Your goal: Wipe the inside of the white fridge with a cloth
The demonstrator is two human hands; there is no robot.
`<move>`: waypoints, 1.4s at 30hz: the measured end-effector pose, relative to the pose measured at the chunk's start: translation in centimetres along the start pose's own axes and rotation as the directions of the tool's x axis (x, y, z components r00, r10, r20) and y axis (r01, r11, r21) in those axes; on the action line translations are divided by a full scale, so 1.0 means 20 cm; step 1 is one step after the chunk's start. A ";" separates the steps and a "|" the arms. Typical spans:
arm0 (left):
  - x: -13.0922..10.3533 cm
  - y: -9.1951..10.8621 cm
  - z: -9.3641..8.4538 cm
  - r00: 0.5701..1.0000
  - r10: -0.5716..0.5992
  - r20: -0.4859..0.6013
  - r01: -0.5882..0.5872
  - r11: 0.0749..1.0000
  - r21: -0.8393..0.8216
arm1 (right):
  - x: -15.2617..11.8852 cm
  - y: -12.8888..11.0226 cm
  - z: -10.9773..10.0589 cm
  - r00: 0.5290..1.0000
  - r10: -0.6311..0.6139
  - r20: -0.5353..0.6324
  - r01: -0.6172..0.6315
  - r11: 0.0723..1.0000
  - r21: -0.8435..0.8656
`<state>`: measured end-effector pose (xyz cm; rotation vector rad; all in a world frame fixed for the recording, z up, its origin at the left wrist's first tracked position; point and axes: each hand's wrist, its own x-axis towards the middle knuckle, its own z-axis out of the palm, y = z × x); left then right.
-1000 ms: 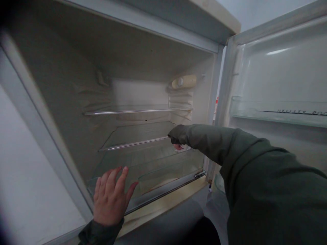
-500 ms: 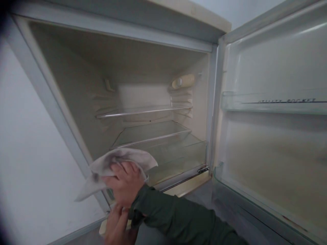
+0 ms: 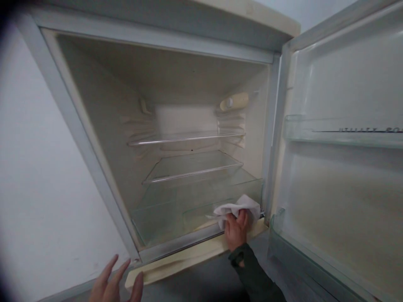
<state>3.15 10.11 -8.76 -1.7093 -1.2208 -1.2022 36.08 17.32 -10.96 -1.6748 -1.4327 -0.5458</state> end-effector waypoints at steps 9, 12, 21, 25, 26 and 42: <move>0.32 -0.21 0.30 0.755 -0.607 0.249 0.656 0.706 -0.268 | -0.05 -0.19 0.09 0.963 0.090 0.255 -0.099 0.995 0.023; 0.38 -0.14 0.30 0.624 -0.730 0.279 0.778 0.612 -0.141 | 0.01 -0.30 0.08 0.954 0.084 0.289 -0.095 0.995 0.024; 0.36 -0.08 0.29 0.605 -0.765 0.219 0.793 0.603 -0.087 | 0.29 -0.47 0.15 0.872 0.123 0.474 -0.141 0.990 0.001; 0.35 -0.08 0.30 0.611 -0.768 0.193 0.790 0.607 -0.085 | 0.39 -0.53 0.21 0.832 0.115 0.543 -0.124 0.992 -0.020; 0.35 -0.08 0.31 0.608 -0.772 0.184 0.793 0.604 -0.086 | 0.41 -0.54 0.23 0.823 0.116 0.557 -0.118 0.992 -0.033; 0.32 -0.10 0.33 0.637 -0.756 0.150 0.769 0.638 -0.049 | 0.22 -0.86 0.14 0.704 -0.301 0.643 0.162 0.950 0.267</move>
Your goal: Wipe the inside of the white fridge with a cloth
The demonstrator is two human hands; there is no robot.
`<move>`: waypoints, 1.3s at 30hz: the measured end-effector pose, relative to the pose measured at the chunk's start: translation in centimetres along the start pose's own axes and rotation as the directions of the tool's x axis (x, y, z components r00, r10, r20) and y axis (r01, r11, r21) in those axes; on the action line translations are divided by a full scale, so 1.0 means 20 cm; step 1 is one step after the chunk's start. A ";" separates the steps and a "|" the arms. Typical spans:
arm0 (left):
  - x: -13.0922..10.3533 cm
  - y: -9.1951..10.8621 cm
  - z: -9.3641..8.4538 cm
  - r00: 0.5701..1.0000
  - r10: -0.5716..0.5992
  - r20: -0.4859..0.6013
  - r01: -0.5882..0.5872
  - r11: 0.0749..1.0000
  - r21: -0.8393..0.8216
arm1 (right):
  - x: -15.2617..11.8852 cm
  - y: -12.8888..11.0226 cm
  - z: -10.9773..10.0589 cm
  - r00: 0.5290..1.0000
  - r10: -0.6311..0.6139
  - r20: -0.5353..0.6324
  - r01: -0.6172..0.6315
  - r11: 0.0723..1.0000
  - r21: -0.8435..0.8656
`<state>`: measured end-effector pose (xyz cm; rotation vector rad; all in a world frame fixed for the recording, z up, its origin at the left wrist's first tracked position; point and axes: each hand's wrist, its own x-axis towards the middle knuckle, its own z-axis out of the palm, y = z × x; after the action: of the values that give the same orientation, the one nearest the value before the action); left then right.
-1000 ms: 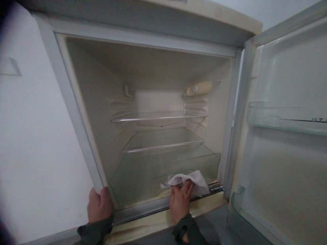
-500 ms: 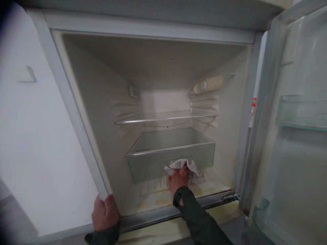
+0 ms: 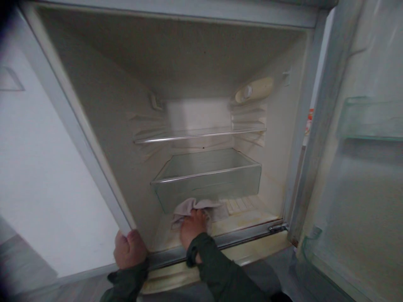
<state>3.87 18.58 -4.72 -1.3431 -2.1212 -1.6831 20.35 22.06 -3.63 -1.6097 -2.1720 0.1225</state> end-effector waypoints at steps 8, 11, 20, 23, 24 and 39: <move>0.04 -0.04 0.00 0.999 0.037 0.029 -0.038 0.998 0.044 | 0.00 -0.10 0.13 0.941 -0.337 -0.042 0.338 0.941 0.030; 0.03 -0.02 -0.02 0.998 0.013 0.059 -0.013 1.000 0.007 | -0.03 0.26 -0.04 0.984 -0.178 -0.017 0.178 0.983 -0.038; -0.01 0.04 -0.01 1.000 -0.002 0.000 0.002 0.999 -0.032 | -0.15 0.76 -0.26 0.894 0.422 -0.151 -0.445 0.878 -0.179; -0.01 0.03 -0.01 1.000 0.010 0.001 -0.010 1.000 -0.026 | -0.12 0.46 -0.16 0.941 0.317 -0.120 -0.327 0.943 -0.069; -0.01 0.03 -0.01 1.000 0.011 0.006 -0.011 1.000 -0.025 | -0.11 0.33 -0.12 0.966 0.237 -0.100 -0.239 0.971 -0.007; 0.00 -0.08 -0.03 0.997 -0.040 0.071 0.042 0.998 -0.035 | 0.52 -0.85 -0.71 0.525 -0.045 -0.850 0.762 0.469 0.446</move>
<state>2.59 18.17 -5.66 -1.3985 -2.1808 -1.7234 8.39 23.67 17.48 -0.3302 -1.3964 0.1841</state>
